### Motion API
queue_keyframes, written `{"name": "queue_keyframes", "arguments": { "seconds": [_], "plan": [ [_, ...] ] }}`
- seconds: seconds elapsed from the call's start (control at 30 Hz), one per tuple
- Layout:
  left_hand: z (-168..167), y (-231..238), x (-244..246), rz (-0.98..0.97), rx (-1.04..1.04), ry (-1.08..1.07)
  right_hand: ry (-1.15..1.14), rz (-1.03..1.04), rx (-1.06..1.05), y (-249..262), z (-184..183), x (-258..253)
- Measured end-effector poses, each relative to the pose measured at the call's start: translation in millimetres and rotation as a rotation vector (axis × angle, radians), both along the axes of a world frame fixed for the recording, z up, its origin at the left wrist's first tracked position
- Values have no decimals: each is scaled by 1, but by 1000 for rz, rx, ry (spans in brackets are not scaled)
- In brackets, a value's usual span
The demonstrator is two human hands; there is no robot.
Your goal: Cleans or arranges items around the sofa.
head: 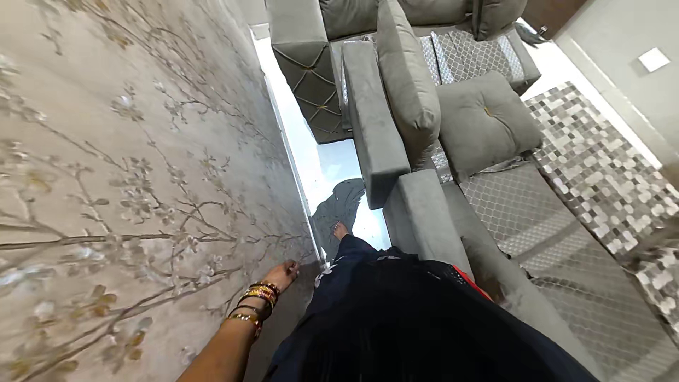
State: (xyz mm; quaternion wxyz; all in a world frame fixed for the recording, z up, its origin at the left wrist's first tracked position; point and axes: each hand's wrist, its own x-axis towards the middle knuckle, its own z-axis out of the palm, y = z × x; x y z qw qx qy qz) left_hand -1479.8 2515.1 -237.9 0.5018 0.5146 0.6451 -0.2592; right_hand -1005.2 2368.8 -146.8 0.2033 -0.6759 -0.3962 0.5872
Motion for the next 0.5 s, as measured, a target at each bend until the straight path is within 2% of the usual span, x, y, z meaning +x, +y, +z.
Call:
{"name": "queue_keyframes", "arguments": {
  "seconds": [0.03,0.17,0.4,0.47,0.5],
  "plan": [
    [2,-12,0,-26,-16,5,-35,2,-134,4,14,-6],
    [1,-37,6,-113,-48,38,-11,58,58,-30,-22,10],
    [9,-43,28,-117,-25,9,40,58,91,-74,-16,22],
    [6,-42,28,-155,-15,12,11,29,99,-84,6,13],
    [4,-41,27,-165,-10,15,-22,-12,18,-78,38,-1]
  ]
}}
